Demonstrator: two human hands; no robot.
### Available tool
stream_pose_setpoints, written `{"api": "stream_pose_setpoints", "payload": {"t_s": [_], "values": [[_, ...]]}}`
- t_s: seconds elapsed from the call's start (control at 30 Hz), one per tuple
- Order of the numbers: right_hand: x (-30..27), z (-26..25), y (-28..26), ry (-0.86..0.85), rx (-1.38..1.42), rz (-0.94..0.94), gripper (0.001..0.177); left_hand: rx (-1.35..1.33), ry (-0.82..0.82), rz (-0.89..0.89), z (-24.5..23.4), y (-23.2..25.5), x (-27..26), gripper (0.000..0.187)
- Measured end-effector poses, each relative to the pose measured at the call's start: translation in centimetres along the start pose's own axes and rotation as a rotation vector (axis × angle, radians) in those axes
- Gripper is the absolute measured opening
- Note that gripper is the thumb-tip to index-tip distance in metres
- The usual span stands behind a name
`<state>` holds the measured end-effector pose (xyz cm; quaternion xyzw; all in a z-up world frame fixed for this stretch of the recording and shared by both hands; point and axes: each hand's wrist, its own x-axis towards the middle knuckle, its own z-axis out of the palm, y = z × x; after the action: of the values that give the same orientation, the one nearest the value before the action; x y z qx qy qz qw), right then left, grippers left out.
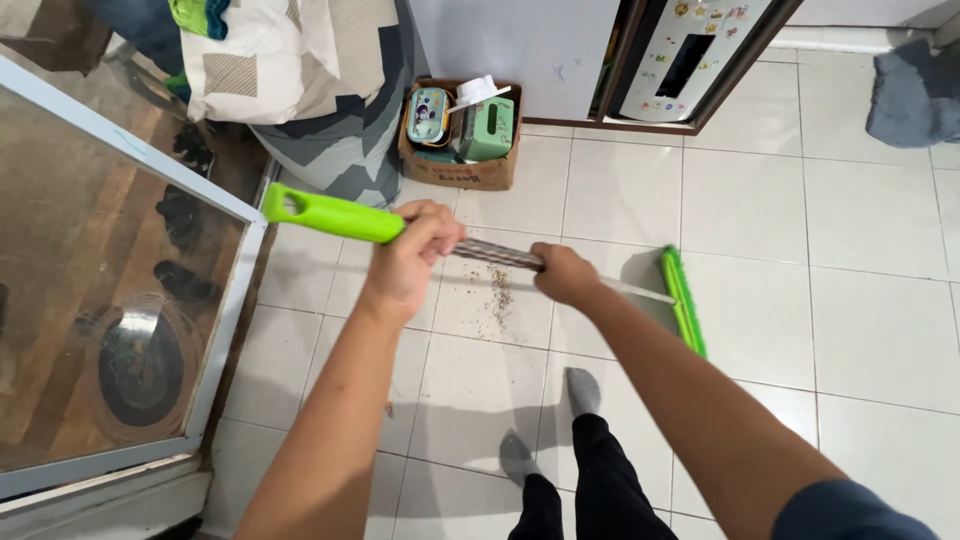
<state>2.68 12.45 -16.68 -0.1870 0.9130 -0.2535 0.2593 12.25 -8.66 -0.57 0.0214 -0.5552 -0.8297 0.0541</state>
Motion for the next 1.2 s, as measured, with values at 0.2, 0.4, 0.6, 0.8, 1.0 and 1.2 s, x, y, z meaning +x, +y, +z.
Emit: {"api": "stream_pose_setpoints", "payload": {"t_s": [0.2,0.4,0.6,0.8,1.0,1.2], "values": [[-1.0,3.1,-6.0,-0.002,0.102,-0.038,0.025,-0.052,0.096,0.046,-4.4,2.9,-2.6,0.036],[-0.9,5.9,-11.9,0.005,0.161,-0.103,0.024,-0.023,0.17,0.093,-7.4,7.8,-5.2,0.034],[-1.6,8.1,-19.0,0.042,0.272,-0.234,0.027,0.025,0.142,0.213,-9.0,14.0,-8.5,0.035],[-1.8,10.2,-25.1,0.032,0.36,-0.296,0.026,0.215,0.119,0.325,-11.4,18.5,-10.6,0.039],[-2.6,11.2,-29.6,-0.035,0.421,-0.349,0.027,0.245,0.147,0.279,-13.2,21.3,-12.7,0.04],[-1.3,13.3,-32.4,-0.017,0.519,-0.498,0.028,0.357,0.303,0.304,-9.7,24.5,-13.6,0.038]]}}
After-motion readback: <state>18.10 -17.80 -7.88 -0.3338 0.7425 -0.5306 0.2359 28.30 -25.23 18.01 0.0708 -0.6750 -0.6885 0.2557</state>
